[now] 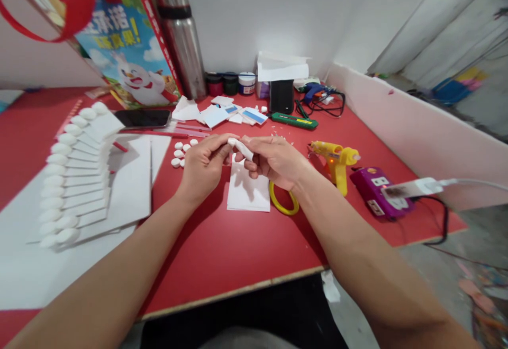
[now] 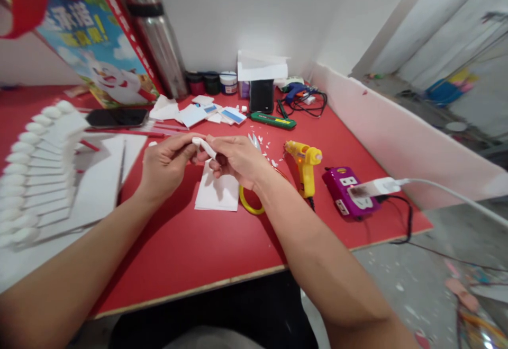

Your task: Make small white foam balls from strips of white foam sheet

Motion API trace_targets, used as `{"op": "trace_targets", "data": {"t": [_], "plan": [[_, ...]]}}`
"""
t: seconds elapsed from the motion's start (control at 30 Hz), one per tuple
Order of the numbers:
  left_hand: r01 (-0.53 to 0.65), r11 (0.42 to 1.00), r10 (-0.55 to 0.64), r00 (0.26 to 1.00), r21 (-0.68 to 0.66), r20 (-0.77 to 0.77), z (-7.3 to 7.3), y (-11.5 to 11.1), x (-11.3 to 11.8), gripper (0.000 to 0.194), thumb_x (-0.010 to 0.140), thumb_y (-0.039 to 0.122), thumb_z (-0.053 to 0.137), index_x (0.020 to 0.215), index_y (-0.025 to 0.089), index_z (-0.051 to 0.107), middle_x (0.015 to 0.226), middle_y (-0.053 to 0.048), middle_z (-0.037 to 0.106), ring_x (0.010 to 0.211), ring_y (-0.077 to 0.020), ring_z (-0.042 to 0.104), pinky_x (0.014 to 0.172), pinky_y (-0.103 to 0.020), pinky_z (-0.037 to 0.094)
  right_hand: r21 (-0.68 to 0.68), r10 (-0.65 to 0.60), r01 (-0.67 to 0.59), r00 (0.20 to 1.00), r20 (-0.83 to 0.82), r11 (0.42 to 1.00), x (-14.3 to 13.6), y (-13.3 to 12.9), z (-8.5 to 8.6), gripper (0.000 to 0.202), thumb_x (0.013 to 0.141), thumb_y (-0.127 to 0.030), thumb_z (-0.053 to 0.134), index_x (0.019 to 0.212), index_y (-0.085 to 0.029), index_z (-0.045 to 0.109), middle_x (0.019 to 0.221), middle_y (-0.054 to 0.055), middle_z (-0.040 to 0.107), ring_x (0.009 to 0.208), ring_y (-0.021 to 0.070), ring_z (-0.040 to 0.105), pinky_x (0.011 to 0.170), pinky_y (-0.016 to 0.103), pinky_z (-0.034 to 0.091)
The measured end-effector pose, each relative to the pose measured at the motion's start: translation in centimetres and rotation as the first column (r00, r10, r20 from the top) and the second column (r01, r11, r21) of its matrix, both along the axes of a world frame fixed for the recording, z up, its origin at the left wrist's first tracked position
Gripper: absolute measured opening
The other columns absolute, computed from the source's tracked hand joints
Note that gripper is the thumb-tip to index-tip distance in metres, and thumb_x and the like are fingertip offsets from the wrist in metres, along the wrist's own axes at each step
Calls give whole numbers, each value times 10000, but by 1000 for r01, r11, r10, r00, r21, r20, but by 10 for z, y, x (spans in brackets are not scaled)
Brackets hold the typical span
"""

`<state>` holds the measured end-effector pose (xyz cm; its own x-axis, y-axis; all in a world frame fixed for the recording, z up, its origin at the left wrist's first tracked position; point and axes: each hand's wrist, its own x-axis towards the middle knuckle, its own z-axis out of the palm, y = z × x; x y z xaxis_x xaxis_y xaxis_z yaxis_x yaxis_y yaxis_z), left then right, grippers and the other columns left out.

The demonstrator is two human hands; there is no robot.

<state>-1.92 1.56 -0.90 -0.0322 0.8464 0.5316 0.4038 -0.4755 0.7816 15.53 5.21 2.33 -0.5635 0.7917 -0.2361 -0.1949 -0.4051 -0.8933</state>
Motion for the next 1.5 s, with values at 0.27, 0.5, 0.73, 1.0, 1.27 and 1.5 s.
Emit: {"op": "trace_targets", "data": {"t": [0.27,0.5,0.73,1.0,1.27,1.5], "plan": [[-13,1000,13,999,-2,39,0,0,2,180,936,259,618,991,219,785,781,-23,686,647,-146,578,662,-279,477,250,15,-43,994,113,967,-1,-3,-3,232,835,-388,741,852,-157,730,606,-71,410,498,55,329,499,231,394],[-9,997,22,985,-75,174,-1,-4,8,170,917,242,643,996,214,790,803,-22,702,627,-127,596,655,-263,503,844,-531,-49,757,380,534,-6,-11,-3,216,902,-280,649,745,-148,717,597,-18,562,541,91,449,536,262,315],[-104,992,117,974,-76,194,-5,-8,19,197,914,292,656,1019,207,800,755,-9,721,718,-163,658,721,-269,555,937,-736,-262,582,346,233,-18,-25,-12,291,970,-232,512,711,-168,627,714,50,662,669,155,566,643,298,359],[-111,993,116,979,-41,168,-7,-13,24,302,925,365,663,1150,204,782,1133,-70,781,1006,-228,731,908,-339,590,916,-780,-376,530,334,138,-14,-22,-17,328,1003,-234,440,781,-141,664,759,87,675,688,186,597,631,322,366],[8,994,36,924,-112,381,1,-6,10,188,808,304,803,967,204,825,860,-30,800,685,-159,727,693,-295,631,959,-624,-256,732,274,120,-2,-8,-14,260,1005,-237,482,889,-164,703,807,63,703,764,170,623,725,292,443],[25,999,-8,948,-48,318,3,-7,8,149,785,258,823,892,164,779,885,-42,768,737,-142,711,699,-250,607,947,-603,-295,734,312,131,-2,-8,-16,220,971,-177,488,983,-148,707,903,98,727,838,204,653,763,313,468]]}}
